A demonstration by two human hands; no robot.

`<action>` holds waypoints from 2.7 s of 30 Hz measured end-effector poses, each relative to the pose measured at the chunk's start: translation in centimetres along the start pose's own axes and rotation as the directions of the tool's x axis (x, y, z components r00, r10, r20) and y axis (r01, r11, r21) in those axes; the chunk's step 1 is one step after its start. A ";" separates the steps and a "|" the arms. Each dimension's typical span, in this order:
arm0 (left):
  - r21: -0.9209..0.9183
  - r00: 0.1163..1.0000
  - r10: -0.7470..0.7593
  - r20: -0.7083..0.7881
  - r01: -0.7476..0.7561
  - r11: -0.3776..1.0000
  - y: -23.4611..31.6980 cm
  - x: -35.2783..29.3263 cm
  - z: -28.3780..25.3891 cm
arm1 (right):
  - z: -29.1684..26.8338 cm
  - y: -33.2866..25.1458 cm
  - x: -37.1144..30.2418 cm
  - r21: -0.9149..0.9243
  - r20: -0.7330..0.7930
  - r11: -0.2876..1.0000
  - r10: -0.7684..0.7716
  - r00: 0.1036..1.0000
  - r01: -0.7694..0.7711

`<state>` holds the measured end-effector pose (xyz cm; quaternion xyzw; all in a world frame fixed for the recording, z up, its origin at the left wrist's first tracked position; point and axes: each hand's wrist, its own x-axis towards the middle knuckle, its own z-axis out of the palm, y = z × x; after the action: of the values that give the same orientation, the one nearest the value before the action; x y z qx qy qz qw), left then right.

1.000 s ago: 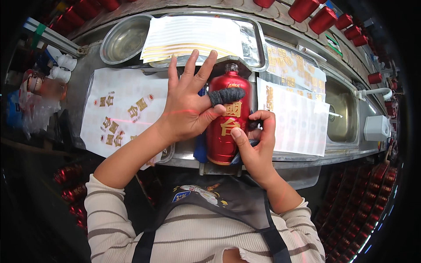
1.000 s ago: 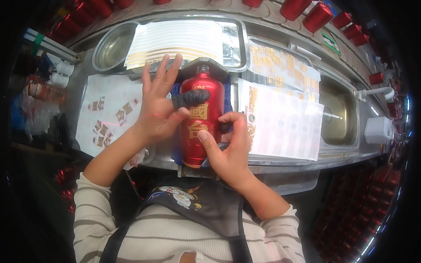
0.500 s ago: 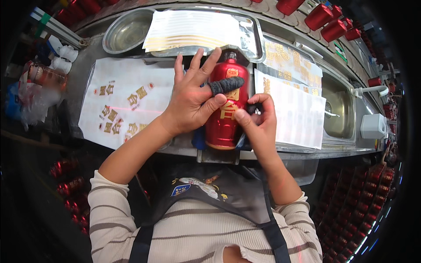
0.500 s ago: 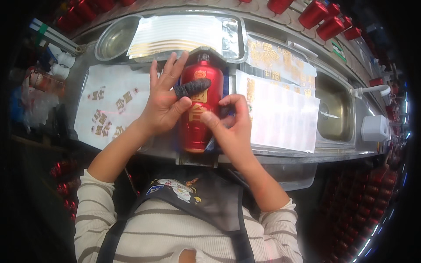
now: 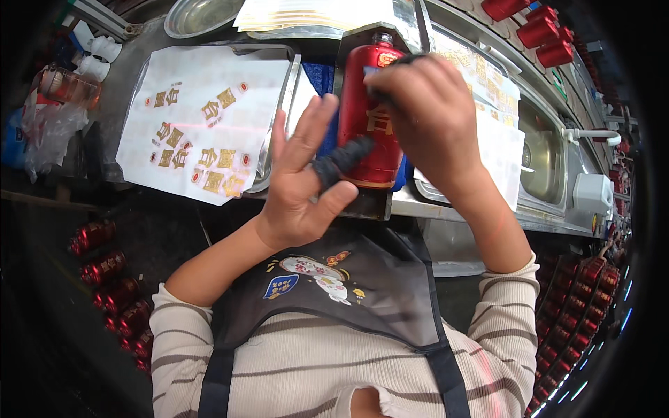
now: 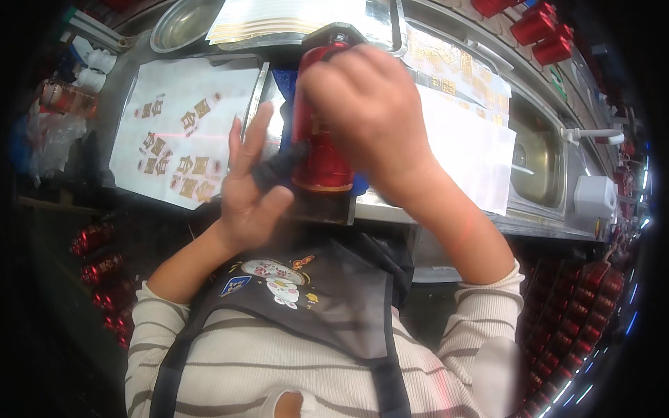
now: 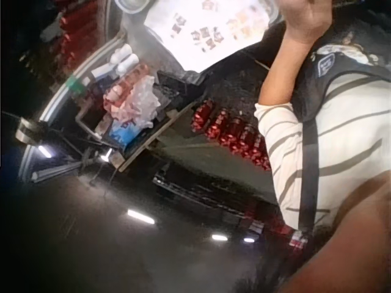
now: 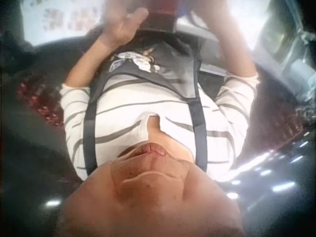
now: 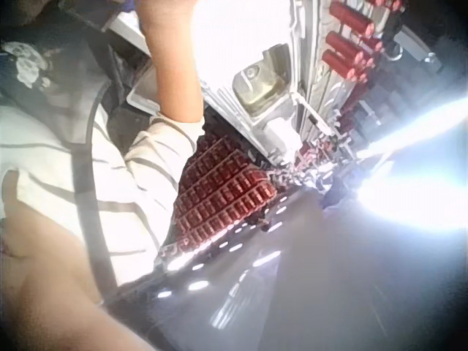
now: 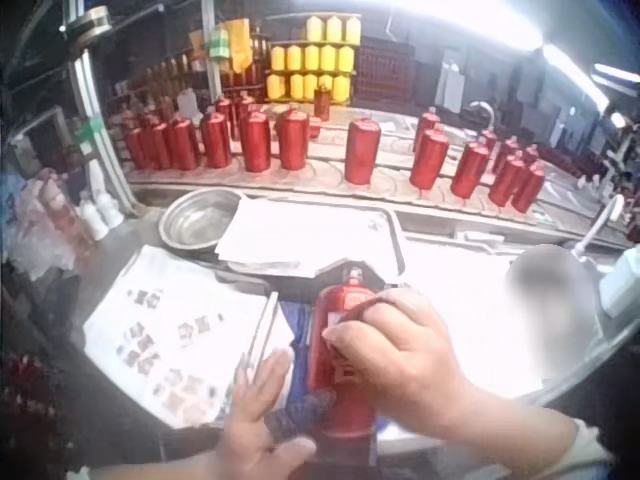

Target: The person applies gold stickers to red cylindrical bottles, smoothing each label with a cloth and fingers. They wipe the bottle surface, apply a label, press it down, and then place the finished bottle on a nearby rack.

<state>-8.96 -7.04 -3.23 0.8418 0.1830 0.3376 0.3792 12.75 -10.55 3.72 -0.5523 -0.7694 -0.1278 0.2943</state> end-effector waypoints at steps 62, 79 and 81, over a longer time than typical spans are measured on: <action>-0.546 0.840 -0.538 -0.071 0.419 0.726 -0.7 3.1 0.3 | -12.3 17.6 -28.0 0.046 0.119 -0.002 0.993 0.003 -0.999; -0.379 0.950 -0.080 0.302 0.196 0.904 6.8 10.2 6.7 | -18.1 -1.2 -3.6 0.252 0.317 0.521 0.752 0.578 -0.815; -0.392 0.929 -0.135 0.346 0.273 0.878 6.4 9.0 6.3 | -18.1 -1.7 -4.2 0.282 0.261 0.482 0.793 0.550 -0.830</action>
<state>2.21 -9.33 2.45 0.7540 0.1306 0.1918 0.6145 17.76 -23.82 15.80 -0.7880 -0.4390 0.2018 0.3816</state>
